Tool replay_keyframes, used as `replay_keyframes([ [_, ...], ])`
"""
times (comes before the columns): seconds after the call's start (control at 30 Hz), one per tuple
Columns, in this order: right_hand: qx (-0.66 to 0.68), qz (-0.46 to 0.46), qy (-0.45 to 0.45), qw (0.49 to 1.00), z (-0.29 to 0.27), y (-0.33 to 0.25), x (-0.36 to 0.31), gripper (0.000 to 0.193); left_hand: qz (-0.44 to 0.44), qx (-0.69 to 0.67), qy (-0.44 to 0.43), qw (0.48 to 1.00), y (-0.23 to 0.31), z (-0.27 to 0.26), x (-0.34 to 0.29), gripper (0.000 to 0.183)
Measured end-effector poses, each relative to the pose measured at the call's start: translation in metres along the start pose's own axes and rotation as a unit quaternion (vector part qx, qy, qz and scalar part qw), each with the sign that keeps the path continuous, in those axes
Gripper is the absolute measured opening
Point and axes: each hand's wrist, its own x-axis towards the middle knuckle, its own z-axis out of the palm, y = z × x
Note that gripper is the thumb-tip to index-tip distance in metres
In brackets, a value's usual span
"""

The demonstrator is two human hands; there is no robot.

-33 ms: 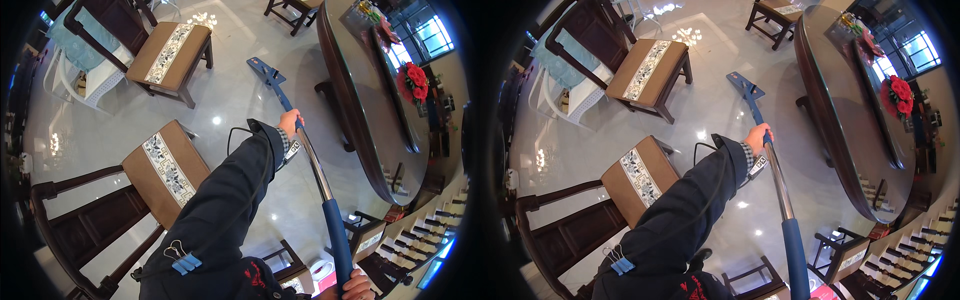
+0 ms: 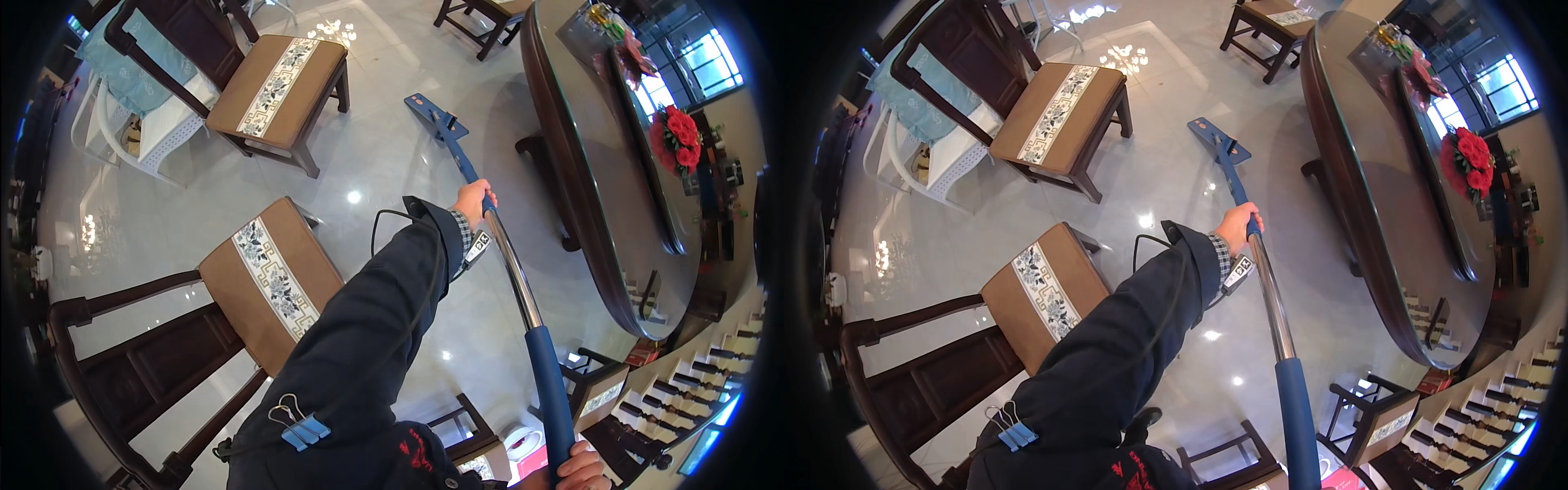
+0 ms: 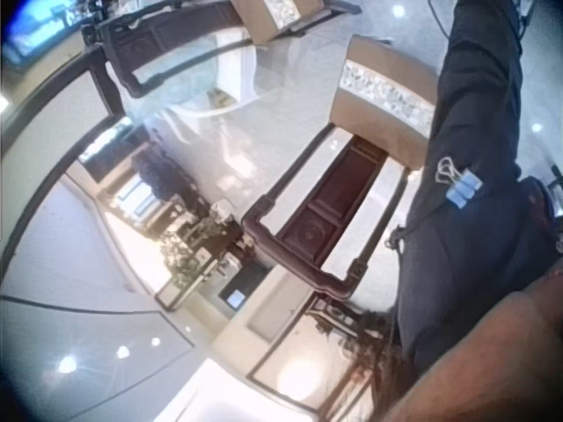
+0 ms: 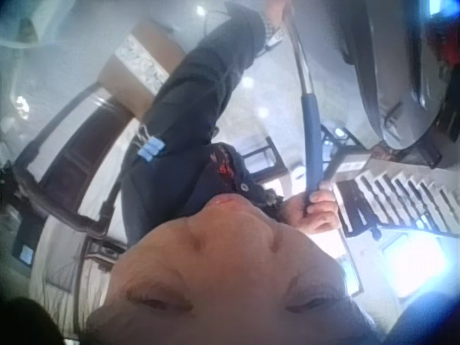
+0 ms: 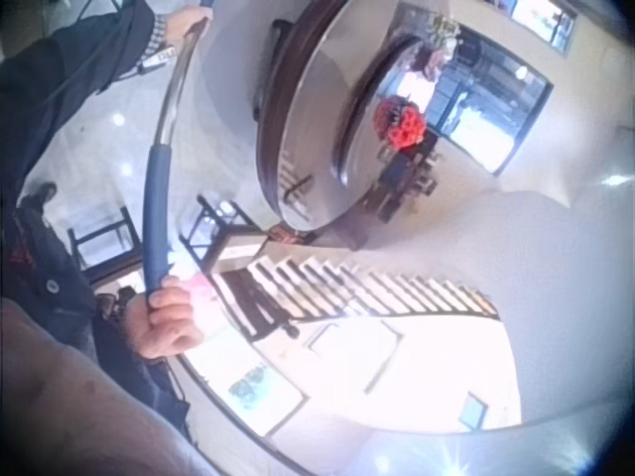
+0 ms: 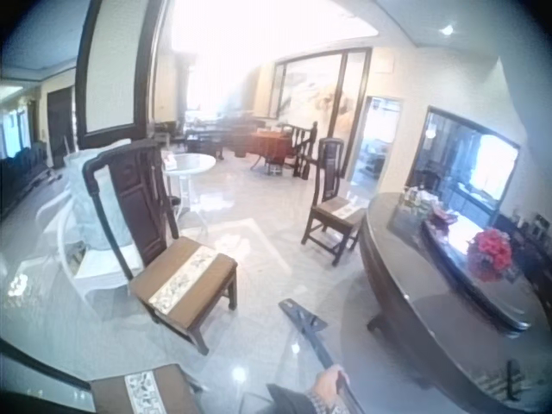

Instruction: The person mops a tiled floor using a flat mop, moving it back and forth across the surface. They navigate around a round dining table and chairs, covering areas near the table legs and between furniture.

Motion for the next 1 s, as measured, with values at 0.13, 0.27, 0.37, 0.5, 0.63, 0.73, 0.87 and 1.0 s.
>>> replay_keyframes([
  [0.13, 0.024, -0.023, -0.015, 0.999, 0.037, 0.016, 0.006, 0.02, -0.005, 0.019, -0.017, 1.0, 0.018, -0.008, 0.026, 0.01],
  [0.27, 0.047, -0.029, -0.064, 0.996, 0.06, 0.032, 0.017, 0.021, 0.001, -0.017, -0.01, 1.0, 0.029, -0.011, 0.05, 0.01],
  [0.37, 0.047, -0.023, -0.094, 0.994, 0.072, 0.042, 0.019, 0.022, 0.006, -0.008, 0.008, 1.0, 0.041, -0.017, 0.064, 0.011],
  [0.5, 0.087, -0.022, -0.079, 0.993, 0.081, 0.053, 0.021, 0.023, -0.013, -0.037, 0.032, 0.999, 0.049, -0.029, 0.072, 0.01],
  [0.63, 0.126, -0.019, -0.033, 0.991, 0.072, 0.052, 0.029, 0.019, 0.006, -0.034, 0.008, 0.999, 0.04, -0.036, 0.062, 0.011],
  [0.73, 0.148, -0.018, -0.02, 0.989, 0.054, 0.046, 0.04, 0.02, 0.0, -0.07, 0.008, 0.998, 0.029, -0.04, 0.046, 0.012],
  [0.87, 0.186, -0.037, -0.035, 0.981, 0.025, 0.038, 0.047, 0.021, 0.016, -0.109, 0.014, 0.994, 0.014, -0.047, 0.017, 0.013],
  [1.0, 0.228, -0.089, -0.125, 0.961, -0.013, 0.035, 0.058, 0.023, 0.049, -0.128, -0.005, 0.991, -0.014, -0.058, -0.012, 0.015],
])
